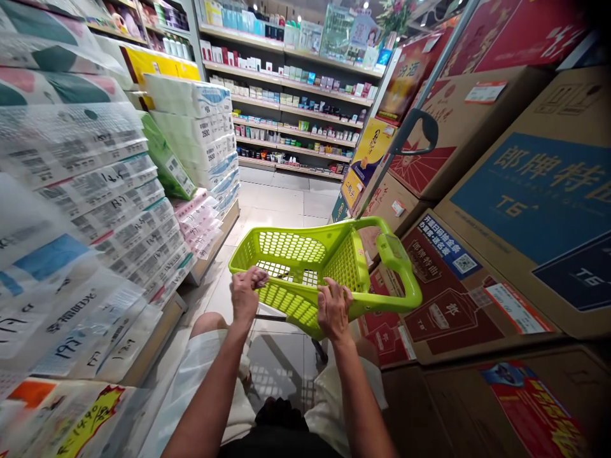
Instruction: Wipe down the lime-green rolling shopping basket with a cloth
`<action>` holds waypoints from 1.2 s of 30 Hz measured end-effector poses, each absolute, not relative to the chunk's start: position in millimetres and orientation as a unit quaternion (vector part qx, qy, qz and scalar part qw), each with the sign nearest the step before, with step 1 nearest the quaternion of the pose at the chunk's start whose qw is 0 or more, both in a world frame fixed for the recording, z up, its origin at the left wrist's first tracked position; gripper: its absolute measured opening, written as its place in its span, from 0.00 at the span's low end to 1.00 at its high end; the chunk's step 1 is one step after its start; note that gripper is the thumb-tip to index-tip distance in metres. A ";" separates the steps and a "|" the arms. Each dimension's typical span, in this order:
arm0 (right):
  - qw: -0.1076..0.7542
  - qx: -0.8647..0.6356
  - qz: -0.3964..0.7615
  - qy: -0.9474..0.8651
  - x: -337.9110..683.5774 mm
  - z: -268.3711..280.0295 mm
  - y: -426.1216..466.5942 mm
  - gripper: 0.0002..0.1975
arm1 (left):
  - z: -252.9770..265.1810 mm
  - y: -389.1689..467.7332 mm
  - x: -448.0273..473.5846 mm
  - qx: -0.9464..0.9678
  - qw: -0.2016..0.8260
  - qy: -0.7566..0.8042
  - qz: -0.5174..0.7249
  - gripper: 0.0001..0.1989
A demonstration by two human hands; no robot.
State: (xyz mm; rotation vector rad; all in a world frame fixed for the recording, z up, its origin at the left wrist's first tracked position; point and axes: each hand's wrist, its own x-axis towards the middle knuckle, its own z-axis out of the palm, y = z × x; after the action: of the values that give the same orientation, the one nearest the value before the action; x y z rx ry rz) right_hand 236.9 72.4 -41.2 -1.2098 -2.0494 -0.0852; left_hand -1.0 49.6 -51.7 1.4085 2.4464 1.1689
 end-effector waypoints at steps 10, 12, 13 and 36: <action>0.369 -0.471 -0.043 -0.800 238.4 -42.8 76.7 0.19 | -65.9 54.9 32.8 0.537 0.039 0.738 0.407 0.36; 0.364 -0.472 -0.048 -0.801 239.8 -42.2 75.4 0.20 | -64.4 54.1 2.4 0.476 0.016 0.782 0.403 0.34; 0.363 -0.473 -0.050 -0.801 240.2 -41.9 74.7 0.20 | -63.4 53.6 -12.6 0.446 0.000 0.801 0.401 0.33; 0.389 -0.455 -0.054 -0.799 240.9 -54.7 81.4 0.16 | -110.4 60.6 4.6 0.442 -0.005 0.732 0.518 0.30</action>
State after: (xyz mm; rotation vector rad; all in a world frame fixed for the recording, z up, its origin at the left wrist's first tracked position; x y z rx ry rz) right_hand 240.9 81.4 -54.7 -1.1575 -2.0307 -0.1373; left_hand 4.6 60.6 -110.4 1.3937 2.3057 1.6336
